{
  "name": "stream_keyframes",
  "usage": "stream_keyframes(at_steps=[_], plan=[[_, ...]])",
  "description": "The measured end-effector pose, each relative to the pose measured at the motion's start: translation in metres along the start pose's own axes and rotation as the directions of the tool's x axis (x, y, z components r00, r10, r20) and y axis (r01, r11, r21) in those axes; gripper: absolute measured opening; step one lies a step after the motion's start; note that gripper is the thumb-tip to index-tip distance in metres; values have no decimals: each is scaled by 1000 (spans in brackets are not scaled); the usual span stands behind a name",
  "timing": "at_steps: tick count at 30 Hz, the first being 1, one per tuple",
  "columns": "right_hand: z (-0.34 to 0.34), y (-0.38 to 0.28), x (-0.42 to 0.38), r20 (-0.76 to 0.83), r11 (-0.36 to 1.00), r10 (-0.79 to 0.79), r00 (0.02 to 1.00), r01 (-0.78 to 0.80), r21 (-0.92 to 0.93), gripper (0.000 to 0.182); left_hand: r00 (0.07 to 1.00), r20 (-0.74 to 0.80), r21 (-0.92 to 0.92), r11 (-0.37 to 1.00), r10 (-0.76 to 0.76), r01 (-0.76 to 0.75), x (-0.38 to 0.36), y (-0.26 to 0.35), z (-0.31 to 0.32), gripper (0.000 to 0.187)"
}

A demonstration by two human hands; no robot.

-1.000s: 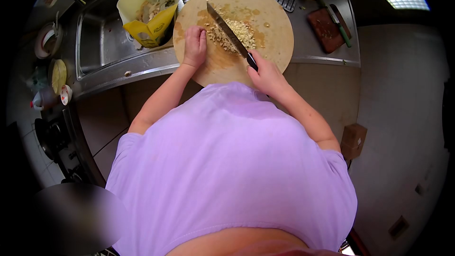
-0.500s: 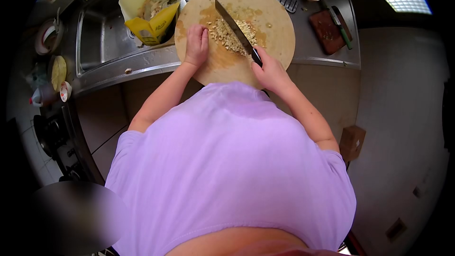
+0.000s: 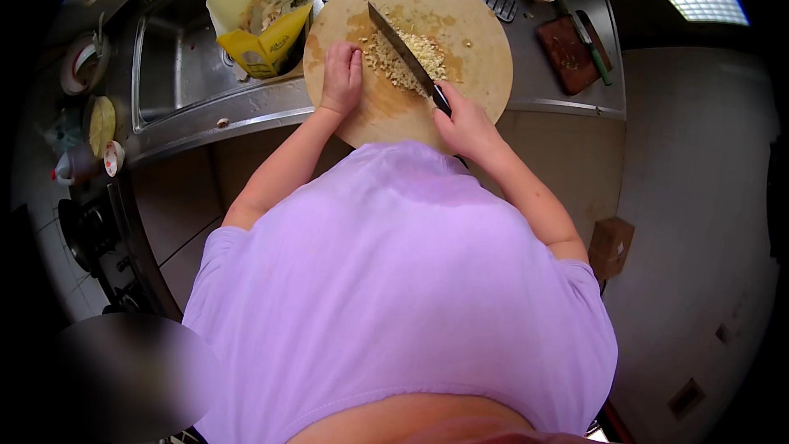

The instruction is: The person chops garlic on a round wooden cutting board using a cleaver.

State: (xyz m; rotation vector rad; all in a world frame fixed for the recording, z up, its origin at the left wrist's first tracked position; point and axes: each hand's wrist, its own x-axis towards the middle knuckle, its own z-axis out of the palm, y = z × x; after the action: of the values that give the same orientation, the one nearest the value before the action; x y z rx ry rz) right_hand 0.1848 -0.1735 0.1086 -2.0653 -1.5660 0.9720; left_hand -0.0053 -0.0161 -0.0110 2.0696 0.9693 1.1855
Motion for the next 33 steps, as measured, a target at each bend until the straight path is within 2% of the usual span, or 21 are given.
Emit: stream_keyframes(at_steps=[2, 5, 8, 17, 20, 23, 26, 30, 33], plan=[[-1, 1, -1, -51, 999, -38, 998, 40, 32, 44, 1000, -4, 3, 1000, -2, 2, 1, -1, 1, 7], [0, 10, 7, -13, 999, 22, 1000, -22, 24, 44, 1000, 16, 0, 1000, -17, 17, -1, -1, 1, 7], [-3, 5, 3, -45, 999, -40, 998, 41, 35, 44, 999, 26, -1, 1000, -22, 22, 1, -2, 0, 7], [0, 4, 2, -41, 998, -54, 998, 55, 14, 45, 1000, 12, 8, 1000, 5, -5, 2, 1, 0, 7], [0, 10, 5, 1, 1000, 13, 1000, -13, -1, 46, 1000, 20, 16, 1000, -5, 5, 1, 1, 1, 7], [-1, 6, 2, -42, 999, -52, 998, 52, 11, 45, 1000, 26, 8, 1000, -10, 10, 1, -2, 0, 7], [2, 6, 4, 22, 999, -49, 999, 49, 9, 44, 1000, 12, 9, 1000, -3, 2, -2, -1, 2, 7], [0, -3, 0, 12, 999, -38, 999, 38, 11, 43, 1000, 5, 1, 1000, 2, -2, 0, -3, 1, 6], [4, -2, -2, -39, 993, -107, 993, 109, 46, 41, 1000, -4, -5, 1000, -5, 4, 0, -1, 2, 6]])
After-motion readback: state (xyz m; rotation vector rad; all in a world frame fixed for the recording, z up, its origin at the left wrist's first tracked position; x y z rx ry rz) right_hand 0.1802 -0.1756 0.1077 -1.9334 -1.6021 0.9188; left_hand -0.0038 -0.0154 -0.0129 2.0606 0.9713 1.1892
